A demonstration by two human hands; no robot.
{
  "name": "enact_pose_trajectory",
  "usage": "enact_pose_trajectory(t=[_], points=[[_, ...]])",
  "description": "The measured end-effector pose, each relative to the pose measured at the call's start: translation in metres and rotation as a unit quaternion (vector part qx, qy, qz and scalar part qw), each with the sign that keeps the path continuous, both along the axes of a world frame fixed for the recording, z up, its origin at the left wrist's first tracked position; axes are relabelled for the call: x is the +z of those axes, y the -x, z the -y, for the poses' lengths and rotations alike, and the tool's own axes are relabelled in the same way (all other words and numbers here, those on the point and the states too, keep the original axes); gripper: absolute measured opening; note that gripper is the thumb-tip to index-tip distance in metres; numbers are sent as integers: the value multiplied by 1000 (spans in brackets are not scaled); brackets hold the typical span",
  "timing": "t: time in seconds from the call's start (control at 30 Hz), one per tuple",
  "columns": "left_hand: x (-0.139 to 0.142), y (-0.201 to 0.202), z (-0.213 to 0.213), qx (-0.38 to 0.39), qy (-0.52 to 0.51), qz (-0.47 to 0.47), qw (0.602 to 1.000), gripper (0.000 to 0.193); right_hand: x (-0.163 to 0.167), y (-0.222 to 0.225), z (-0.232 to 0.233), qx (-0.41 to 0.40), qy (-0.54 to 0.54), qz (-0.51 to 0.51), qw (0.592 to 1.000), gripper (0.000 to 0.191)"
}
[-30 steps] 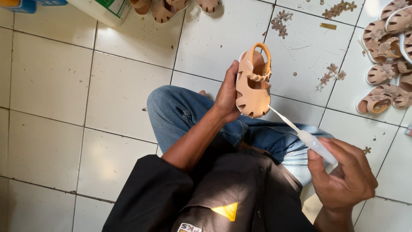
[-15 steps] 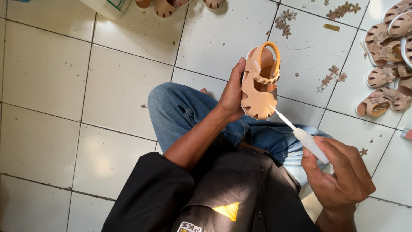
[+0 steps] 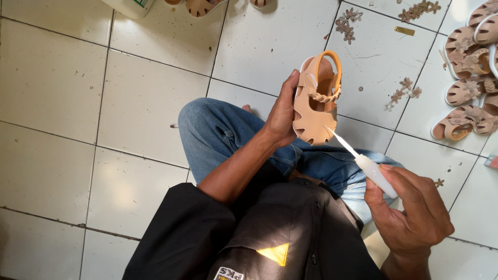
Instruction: The person sits on the tiled floor assembling small flower-shaped ornaments by hand, pressing pieces together one at a time. They then pick up a child's sandal and apply glue from a squeeze bottle onto the shoe, working among piles of sandals and ornament pieces.
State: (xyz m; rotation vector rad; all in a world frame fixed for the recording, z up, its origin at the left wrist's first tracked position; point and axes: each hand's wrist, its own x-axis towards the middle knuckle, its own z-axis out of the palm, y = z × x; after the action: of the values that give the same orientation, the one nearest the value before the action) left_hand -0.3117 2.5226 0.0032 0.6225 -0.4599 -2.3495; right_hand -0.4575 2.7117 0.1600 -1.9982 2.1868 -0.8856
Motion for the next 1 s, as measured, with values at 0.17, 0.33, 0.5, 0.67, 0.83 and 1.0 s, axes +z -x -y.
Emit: enact_pose_trajectory(t=[0.17,0.33,0.5,0.67,0.83,1.0], points=[[-2,1,-1,-3,-8,0,1000,80,1,0,0,5,2,-12,1000,29],[-5,3,-2,-1,2,-5,1000,80,0,2,-3,13,4,-15,1000,25],[-5,5,-2,-2,16,11,1000,79,-2,4,-5,16,4,-21,1000,23],[-6,5,-3,-8,-7,-5,1000,78,-1,4,-8,10,8,-28,1000,23],[-8,5,-6,-9,-9,-10,1000,76,-3,3,-9,10,11,-35,999,22],[-8,5,-7,-3,0,-25,1000,74,-3,2,-9,11,10,-37,999,24]])
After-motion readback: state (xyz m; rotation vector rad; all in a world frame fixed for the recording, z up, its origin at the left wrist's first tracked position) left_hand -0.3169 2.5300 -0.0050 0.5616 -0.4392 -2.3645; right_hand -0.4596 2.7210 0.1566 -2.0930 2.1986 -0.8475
